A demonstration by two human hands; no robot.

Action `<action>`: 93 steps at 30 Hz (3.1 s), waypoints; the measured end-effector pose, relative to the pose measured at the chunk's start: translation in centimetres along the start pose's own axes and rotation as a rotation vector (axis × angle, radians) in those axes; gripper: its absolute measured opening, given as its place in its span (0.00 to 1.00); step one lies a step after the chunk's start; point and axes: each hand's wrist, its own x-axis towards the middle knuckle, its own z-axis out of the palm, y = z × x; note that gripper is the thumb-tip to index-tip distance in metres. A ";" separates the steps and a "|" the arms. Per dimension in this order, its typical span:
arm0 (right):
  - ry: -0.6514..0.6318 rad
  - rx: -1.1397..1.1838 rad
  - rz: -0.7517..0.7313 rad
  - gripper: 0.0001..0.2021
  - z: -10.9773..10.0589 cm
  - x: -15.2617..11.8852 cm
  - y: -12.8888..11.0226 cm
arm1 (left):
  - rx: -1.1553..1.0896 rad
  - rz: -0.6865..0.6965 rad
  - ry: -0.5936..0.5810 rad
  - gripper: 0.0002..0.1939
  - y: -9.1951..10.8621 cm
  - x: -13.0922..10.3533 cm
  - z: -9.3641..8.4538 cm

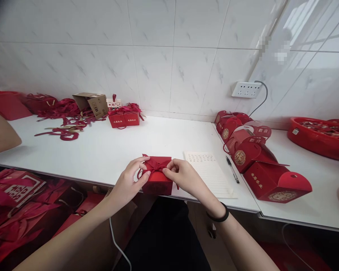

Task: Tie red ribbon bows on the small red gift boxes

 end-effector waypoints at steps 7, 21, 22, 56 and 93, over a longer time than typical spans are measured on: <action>-0.061 0.163 0.014 0.16 -0.5 0.3 0.1 | -0.202 -0.151 0.083 0.06 -0.4 0.4 0.6; -0.101 0.310 0.045 0.13 -1.0 -0.4 0.2 | -0.520 -0.431 -0.033 0.15 -0.8 1.3 0.0; -0.097 0.301 0.044 0.13 -1.0 -0.5 0.1 | -0.524 -0.435 -0.040 0.15 -0.8 1.4 0.0; -0.118 0.435 0.245 0.24 -2.5 -0.1 4.2 | 0.101 0.145 -0.159 0.03 1.2 3.0 -1.7; 0.414 -0.054 -0.018 0.19 -3.2 3.4 2.2 | 0.098 -0.073 -0.283 0.06 1.6 3.5 0.0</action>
